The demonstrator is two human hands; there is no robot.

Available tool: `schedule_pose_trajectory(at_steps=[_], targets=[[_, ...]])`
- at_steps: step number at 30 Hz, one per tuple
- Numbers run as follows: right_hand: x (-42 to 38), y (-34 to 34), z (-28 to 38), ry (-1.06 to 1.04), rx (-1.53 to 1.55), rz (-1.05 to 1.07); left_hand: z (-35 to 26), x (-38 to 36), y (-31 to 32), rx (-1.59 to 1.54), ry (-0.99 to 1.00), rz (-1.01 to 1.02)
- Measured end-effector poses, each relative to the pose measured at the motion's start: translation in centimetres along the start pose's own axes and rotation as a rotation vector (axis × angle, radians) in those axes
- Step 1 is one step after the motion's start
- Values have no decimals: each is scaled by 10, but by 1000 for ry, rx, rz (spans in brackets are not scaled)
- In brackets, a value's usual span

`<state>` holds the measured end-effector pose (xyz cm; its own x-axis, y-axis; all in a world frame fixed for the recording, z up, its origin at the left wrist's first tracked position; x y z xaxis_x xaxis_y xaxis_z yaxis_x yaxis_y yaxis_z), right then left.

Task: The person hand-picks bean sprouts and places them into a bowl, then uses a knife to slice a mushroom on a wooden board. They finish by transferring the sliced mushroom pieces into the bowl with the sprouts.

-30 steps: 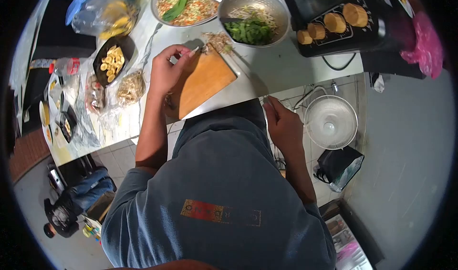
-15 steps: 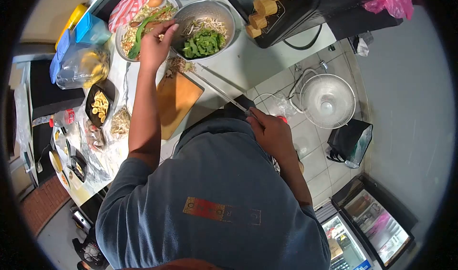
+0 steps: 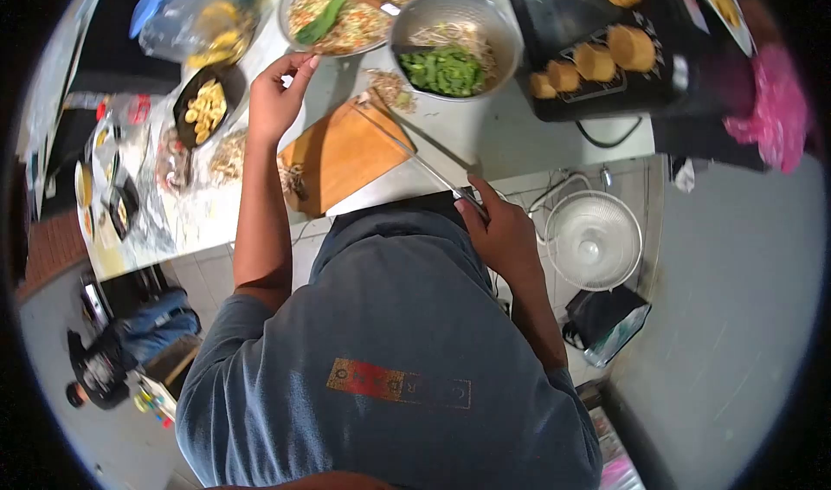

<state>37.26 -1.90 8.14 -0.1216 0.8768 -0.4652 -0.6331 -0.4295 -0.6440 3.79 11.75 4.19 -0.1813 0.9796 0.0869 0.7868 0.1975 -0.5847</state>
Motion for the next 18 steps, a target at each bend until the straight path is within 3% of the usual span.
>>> schedule_pose_trajectory(at_steps=[9,18], targets=[[35,18,31,-172,-90,114,45,-81,-55,9,-159,-109],[44,31,44,-200,-98,124,70,-122,-65,125,-125,-11]])
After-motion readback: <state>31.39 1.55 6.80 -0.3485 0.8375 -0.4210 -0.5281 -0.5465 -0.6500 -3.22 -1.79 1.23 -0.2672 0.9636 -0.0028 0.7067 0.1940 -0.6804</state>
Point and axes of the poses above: each hand's wrist, its own x-axis towards the middle knuckle, its own y-axis out of the palm, z = x × y, the point moved 1 cm from there along x, towards the middle knuckle, and after that the axes turned 1 degree about z, right-handed, at the moved point
